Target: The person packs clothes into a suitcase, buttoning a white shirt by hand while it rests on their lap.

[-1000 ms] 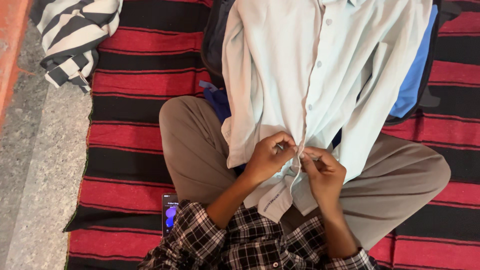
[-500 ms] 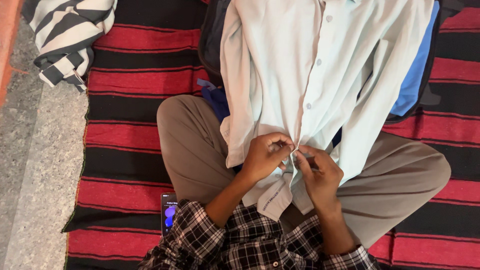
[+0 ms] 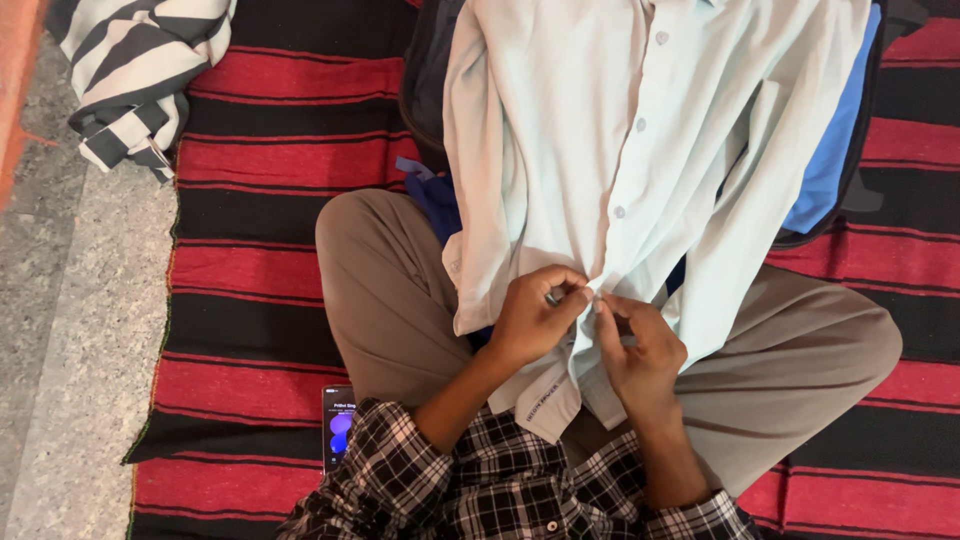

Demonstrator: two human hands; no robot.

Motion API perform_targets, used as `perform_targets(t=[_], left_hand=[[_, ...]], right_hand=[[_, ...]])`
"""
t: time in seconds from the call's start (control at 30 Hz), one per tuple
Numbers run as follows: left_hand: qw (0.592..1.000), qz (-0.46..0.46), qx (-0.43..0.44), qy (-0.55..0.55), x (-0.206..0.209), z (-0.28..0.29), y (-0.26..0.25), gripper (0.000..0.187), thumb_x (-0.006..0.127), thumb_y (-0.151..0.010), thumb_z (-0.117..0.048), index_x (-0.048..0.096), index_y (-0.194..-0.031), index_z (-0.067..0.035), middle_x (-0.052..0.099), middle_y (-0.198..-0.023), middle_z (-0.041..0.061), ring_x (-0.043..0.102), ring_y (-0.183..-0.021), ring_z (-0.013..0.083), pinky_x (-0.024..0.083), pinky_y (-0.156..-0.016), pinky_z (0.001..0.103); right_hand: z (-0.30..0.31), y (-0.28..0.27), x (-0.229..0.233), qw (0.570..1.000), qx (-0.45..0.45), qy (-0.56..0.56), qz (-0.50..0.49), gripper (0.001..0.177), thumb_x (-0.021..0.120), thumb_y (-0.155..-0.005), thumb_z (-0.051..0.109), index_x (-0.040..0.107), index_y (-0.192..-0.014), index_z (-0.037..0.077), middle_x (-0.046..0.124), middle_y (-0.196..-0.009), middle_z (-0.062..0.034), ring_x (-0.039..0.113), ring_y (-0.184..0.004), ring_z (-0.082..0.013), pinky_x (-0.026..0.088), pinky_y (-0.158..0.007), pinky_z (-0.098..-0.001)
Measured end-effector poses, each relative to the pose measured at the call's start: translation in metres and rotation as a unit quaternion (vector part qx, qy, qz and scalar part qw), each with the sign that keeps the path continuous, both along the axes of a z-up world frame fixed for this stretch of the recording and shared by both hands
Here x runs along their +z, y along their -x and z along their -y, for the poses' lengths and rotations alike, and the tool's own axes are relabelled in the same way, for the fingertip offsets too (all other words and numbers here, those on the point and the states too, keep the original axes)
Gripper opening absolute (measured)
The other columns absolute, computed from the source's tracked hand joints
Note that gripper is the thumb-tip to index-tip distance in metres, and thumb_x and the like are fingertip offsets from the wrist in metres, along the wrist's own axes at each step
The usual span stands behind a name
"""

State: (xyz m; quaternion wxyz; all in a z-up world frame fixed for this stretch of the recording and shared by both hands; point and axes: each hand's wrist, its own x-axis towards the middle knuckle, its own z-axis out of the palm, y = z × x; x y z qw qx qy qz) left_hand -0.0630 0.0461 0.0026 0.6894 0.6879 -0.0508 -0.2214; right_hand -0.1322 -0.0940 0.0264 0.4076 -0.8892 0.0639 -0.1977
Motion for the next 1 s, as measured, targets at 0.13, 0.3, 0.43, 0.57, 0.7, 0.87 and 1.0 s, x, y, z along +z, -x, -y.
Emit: perform_targets(t=[0.13,0.3,0.43,0.57,0.7,0.87,1.0], left_hand=[[0.998,0.003,-0.013,0.066,0.005,0.001,0.005,0.016,0.068,-0.100,-0.012,0.071,-0.108,0.001,0.072,-0.093,0.008,0.064,-0.080,0.0099,0.051,-0.064,0.026],[0.977,0.186,0.018,-0.105,0.027,-0.031,0.033,0.020,0.062,-0.099,-0.007,0.069,-0.118,-0.005,0.068,-0.103,0.011,0.069,-0.081,0.0231,0.055,-0.069,0.032],[0.932,0.230,0.032,-0.278,0.027,-0.039,0.057,0.028,0.074,-0.086,-0.015,0.064,-0.110,-0.005,0.065,-0.103,0.014,0.067,-0.088,0.0337,0.053,-0.067,0.041],[0.921,0.243,-0.011,-0.303,0.009,-0.043,0.060,0.029,0.074,-0.082,-0.016,0.061,-0.105,-0.004,0.059,-0.100,0.017,0.062,-0.091,0.0343,0.052,-0.067,0.044],[0.956,0.214,0.003,-0.201,0.002,-0.046,0.073,0.018,0.070,-0.086,-0.009,0.057,-0.097,-0.003,0.057,-0.094,0.015,0.059,-0.089,0.0303,0.049,-0.075,0.039],[0.995,-0.009,0.070,-0.070,0.018,-0.047,0.082,0.018,0.068,-0.096,-0.017,0.060,-0.100,-0.001,0.065,-0.081,0.007,0.062,-0.076,0.0149,0.051,-0.072,0.029],[0.996,-0.049,0.068,-0.011,0.028,-0.049,0.083,0.019,0.067,-0.100,-0.020,0.068,-0.105,-0.001,0.070,-0.085,0.005,0.061,-0.079,0.0090,0.051,-0.072,0.027]], right_hand=[[-0.002,0.003,-0.010,0.985,-0.073,-0.132,-0.085,0.014,0.073,-0.101,0.008,0.072,-0.112,-0.002,0.072,-0.081,-0.0074,0.063,-0.068,-0.0093,0.049,-0.061,-0.0239],[-0.005,0.028,0.004,0.988,-0.038,-0.058,-0.141,0.039,0.085,-0.084,0.017,0.058,-0.102,-0.002,0.065,-0.080,-0.0068,0.062,-0.068,-0.0111,0.053,-0.061,-0.0238],[-0.022,0.046,0.005,0.967,-0.015,-0.088,-0.237,0.043,0.090,-0.074,0.017,0.057,-0.095,-0.001,0.066,-0.070,-0.0067,0.063,-0.059,-0.0129,0.054,-0.054,-0.0255],[-0.026,0.054,-0.015,0.973,0.019,-0.134,-0.186,0.023,0.077,-0.085,0.007,0.065,-0.104,0.001,0.074,-0.085,-0.0036,0.072,-0.076,-0.0090,0.058,-0.070,-0.0260],[-0.006,0.072,-0.028,0.936,0.008,-0.276,-0.219,0.013,0.067,-0.094,0.008,0.069,-0.105,0.002,0.073,-0.088,-0.0025,0.066,-0.080,-0.0090,0.052,-0.074,-0.0257],[0.000,0.089,-0.016,0.853,-0.026,-0.469,-0.229,0.015,0.060,-0.099,0.008,0.067,-0.107,-0.001,0.070,-0.089,-0.0007,0.061,-0.080,-0.0057,0.050,-0.075,-0.0218],[-0.005,0.100,-0.004,0.879,-0.042,-0.430,-0.202,0.014,0.065,-0.099,0.008,0.070,-0.106,-0.003,0.068,-0.084,0.0011,0.054,-0.071,-0.0027,0.041,-0.065,-0.0186]])
